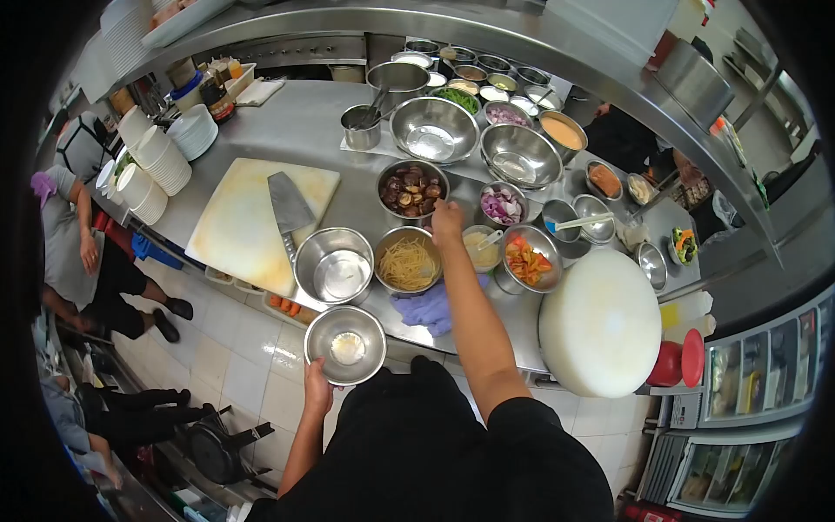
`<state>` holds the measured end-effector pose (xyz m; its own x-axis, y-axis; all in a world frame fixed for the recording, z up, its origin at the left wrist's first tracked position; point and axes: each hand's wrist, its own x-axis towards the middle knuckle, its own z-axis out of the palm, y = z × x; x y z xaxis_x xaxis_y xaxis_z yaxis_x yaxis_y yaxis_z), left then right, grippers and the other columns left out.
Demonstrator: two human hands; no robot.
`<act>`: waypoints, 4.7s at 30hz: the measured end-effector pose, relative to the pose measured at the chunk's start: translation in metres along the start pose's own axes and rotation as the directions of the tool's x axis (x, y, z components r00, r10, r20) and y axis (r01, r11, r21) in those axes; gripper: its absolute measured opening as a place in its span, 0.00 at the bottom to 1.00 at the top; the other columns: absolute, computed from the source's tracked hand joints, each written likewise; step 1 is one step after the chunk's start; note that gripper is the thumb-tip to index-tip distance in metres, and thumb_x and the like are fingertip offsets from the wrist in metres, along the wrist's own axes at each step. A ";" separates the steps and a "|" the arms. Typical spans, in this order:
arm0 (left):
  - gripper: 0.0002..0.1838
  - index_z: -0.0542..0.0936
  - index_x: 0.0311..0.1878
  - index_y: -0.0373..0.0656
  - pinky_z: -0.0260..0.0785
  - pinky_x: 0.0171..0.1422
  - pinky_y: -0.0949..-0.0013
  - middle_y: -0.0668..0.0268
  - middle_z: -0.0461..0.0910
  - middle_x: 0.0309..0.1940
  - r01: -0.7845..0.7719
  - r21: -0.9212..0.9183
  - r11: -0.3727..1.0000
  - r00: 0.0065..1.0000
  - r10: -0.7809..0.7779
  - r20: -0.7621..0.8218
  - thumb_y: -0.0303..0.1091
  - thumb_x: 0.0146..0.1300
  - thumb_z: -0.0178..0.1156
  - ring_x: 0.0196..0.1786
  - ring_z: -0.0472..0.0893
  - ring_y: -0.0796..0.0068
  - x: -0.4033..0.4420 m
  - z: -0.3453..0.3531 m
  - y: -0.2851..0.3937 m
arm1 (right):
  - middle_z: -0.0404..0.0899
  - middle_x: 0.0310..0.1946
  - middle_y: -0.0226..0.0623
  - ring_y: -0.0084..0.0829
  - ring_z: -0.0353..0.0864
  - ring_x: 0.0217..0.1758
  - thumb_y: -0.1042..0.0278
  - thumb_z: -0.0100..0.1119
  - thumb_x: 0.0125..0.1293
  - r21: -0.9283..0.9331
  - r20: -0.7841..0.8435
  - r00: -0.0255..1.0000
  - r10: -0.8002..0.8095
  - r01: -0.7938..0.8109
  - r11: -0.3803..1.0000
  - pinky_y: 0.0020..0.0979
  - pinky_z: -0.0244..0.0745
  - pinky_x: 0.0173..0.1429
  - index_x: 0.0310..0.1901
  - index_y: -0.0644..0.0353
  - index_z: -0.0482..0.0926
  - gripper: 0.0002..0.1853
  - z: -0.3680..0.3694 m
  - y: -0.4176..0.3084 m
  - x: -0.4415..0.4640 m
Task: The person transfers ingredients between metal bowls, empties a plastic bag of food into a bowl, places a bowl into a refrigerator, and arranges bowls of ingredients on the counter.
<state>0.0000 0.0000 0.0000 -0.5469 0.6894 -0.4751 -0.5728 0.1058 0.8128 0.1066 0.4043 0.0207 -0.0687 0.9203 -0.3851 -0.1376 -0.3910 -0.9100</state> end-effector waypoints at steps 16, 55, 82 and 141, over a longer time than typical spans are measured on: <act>0.19 0.62 0.58 0.41 0.67 0.17 0.72 0.59 0.74 0.37 -0.042 0.068 0.997 0.999 0.042 0.000 0.38 0.67 0.45 0.27 0.77 0.73 0.003 0.005 0.008 | 0.79 0.31 0.56 0.54 0.78 0.44 0.56 0.55 0.62 -0.787 0.475 0.790 -0.388 0.579 0.216 0.44 0.73 0.49 0.38 0.70 0.79 0.20 -0.033 -0.032 -0.102; 0.19 0.61 0.58 0.44 0.66 0.15 0.75 0.60 0.75 0.37 -0.335 0.121 0.934 0.933 0.347 -0.096 0.40 0.68 0.42 0.25 0.79 0.73 0.042 0.063 0.122 | 0.82 0.24 0.35 0.20 0.78 0.27 0.71 0.62 0.56 -0.473 0.753 0.635 -0.173 0.705 0.528 0.24 0.73 0.36 0.36 0.65 0.82 0.08 -0.034 -0.086 -0.109; 0.19 0.63 0.59 0.43 0.67 0.20 0.75 0.63 0.73 0.38 -0.413 0.122 0.903 0.910 0.403 0.098 0.40 0.69 0.43 0.28 0.75 0.78 0.105 0.060 0.156 | 0.81 0.33 0.53 0.50 0.82 0.40 0.65 0.60 0.55 -0.683 0.694 0.708 0.131 0.705 -0.191 0.46 0.77 0.45 0.32 0.62 0.83 0.10 0.020 0.003 -0.090; 0.34 0.58 0.66 0.37 0.75 0.38 0.69 0.55 0.72 0.53 -0.195 0.086 0.977 0.630 0.058 0.774 0.58 0.71 0.37 0.46 0.80 0.66 0.038 0.289 0.109 | 0.73 0.24 0.47 0.37 0.73 0.26 0.65 0.58 0.59 -0.654 0.414 0.722 -0.554 0.659 0.371 0.34 0.69 0.34 0.32 0.64 0.73 0.11 -0.194 -0.182 -0.140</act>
<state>0.0936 0.2450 0.1684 0.0949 0.9955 0.0082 -0.4004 0.0306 0.9158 0.3327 0.3487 0.2107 -0.3822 0.8775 0.2896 0.5504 0.4679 -0.6915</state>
